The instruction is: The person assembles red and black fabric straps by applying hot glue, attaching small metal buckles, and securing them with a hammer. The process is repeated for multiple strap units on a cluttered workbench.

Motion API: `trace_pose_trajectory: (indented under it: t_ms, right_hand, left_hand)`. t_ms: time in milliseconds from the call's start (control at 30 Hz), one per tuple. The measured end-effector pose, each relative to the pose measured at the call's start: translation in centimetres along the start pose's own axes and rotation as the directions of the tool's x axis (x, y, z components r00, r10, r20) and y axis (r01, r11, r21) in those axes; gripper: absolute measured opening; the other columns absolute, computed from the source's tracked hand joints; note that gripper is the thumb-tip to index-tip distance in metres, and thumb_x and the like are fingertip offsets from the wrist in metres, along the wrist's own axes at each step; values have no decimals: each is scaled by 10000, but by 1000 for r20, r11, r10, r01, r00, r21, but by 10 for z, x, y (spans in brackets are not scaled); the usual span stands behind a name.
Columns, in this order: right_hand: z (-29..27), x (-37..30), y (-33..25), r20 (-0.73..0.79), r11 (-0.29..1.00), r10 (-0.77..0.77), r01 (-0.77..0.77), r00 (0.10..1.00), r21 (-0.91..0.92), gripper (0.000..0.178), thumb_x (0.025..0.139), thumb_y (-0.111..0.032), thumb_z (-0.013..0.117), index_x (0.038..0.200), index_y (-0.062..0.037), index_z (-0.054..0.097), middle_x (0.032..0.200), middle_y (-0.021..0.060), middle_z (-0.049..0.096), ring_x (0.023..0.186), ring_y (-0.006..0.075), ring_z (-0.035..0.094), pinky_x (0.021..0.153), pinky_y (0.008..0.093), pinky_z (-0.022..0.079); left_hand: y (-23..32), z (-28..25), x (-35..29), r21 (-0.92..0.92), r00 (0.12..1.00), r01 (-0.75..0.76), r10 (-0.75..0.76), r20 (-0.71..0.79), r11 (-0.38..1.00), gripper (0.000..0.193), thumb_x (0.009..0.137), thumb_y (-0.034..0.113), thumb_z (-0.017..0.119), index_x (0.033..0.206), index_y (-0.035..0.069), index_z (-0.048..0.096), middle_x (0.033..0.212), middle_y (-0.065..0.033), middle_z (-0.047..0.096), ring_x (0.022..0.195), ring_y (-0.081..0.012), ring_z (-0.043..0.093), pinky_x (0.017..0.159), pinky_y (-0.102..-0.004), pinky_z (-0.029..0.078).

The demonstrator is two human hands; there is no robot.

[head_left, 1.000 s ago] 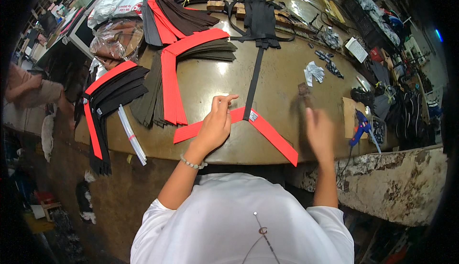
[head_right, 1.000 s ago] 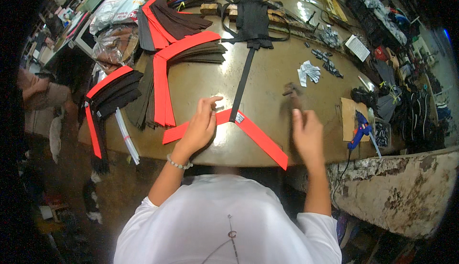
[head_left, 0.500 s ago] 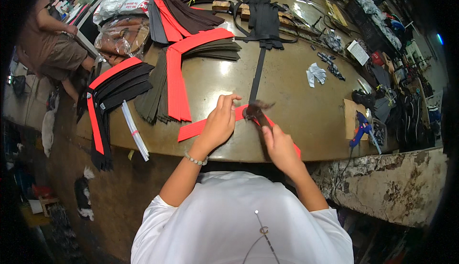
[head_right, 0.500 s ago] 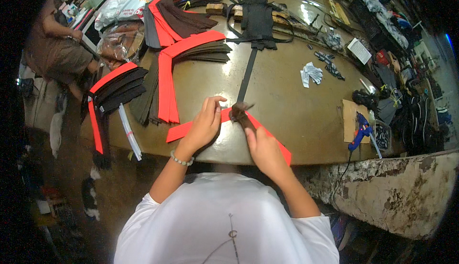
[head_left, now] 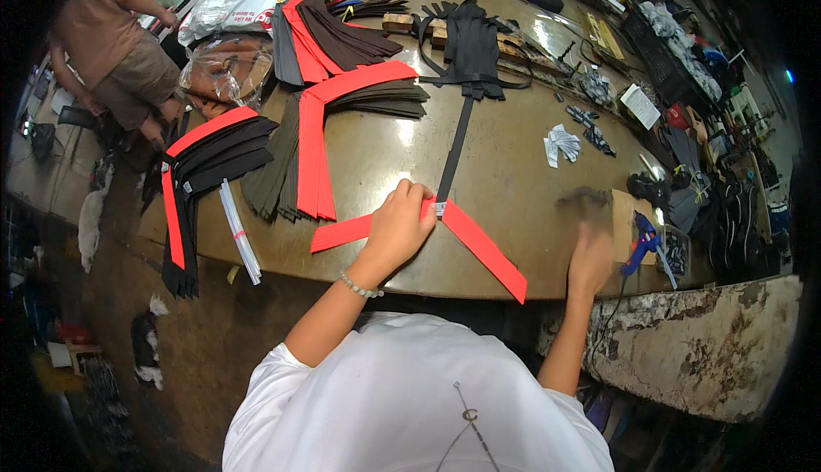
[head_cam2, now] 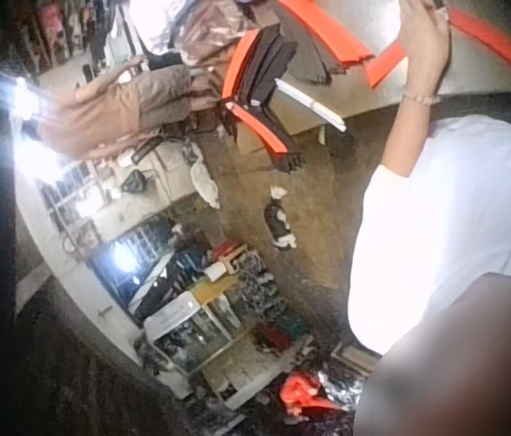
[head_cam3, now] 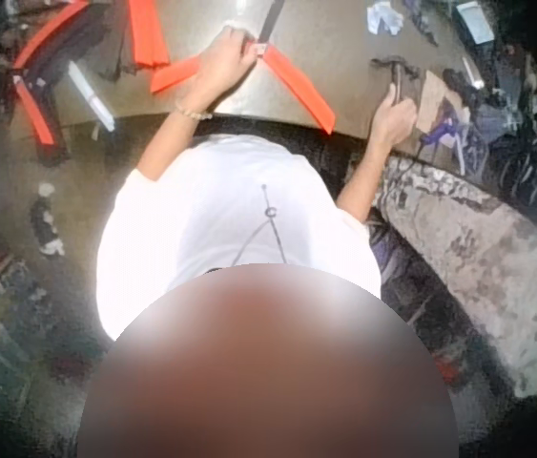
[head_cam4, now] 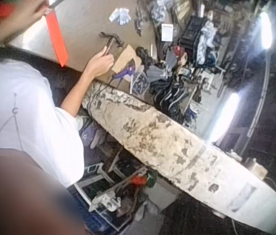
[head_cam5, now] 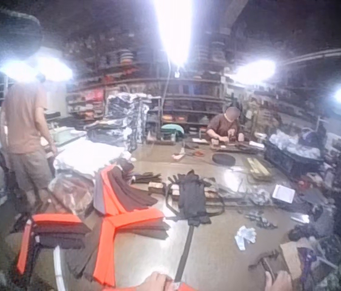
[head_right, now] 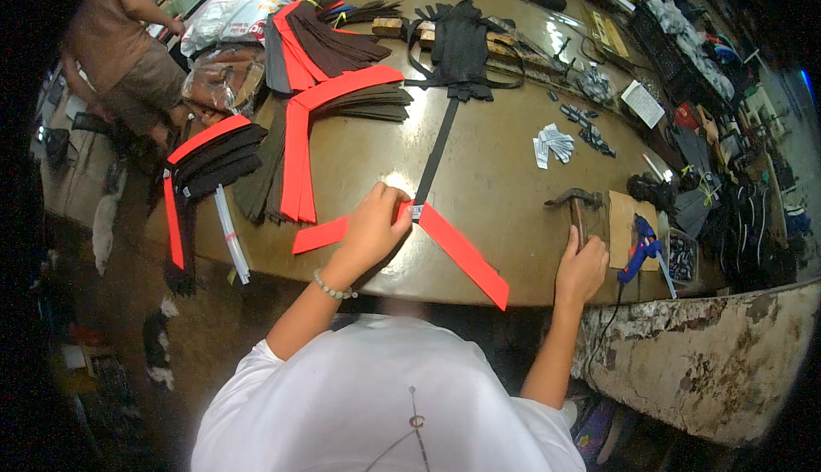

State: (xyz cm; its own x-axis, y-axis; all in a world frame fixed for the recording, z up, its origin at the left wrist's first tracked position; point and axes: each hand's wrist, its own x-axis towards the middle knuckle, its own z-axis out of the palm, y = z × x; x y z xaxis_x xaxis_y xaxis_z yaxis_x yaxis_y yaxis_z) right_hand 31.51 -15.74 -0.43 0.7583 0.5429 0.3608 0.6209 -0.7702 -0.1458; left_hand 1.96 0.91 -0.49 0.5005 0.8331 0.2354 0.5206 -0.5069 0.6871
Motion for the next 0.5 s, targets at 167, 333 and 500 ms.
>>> trace_pose_trajectory:
  t_ms: [167,333,500]
  right_hand:
    - [11,-4,4,-95,996,-74,69,993,-54,465,979,-462,542,994,-1,604,977,165,611,950,370,590,803,463,493]
    - [11,-2,1,-48,990,-77,71,996,-124,451,977,-465,547,988,-17,603,982,153,607,942,364,591,788,464,496]
    - [11,-3,3,-68,989,-91,83,993,-122,454,984,-459,540,1001,-9,600,986,153,604,943,359,591,776,472,497]
  left_hand:
    - [-3,-23,-23,171,999,-43,46,-13,984,267,862,169,679,1091,40,632,1105,-129,547,1078,-319,524,873,-433,471]
    - [7,-9,-17,-32,980,-188,189,66,982,238,849,160,687,1050,52,618,1123,-150,598,1112,-351,538,957,-460,433]
    - [35,-34,26,-82,935,-238,252,250,968,154,840,92,640,987,46,636,917,-144,680,920,-350,645,786,-457,512]
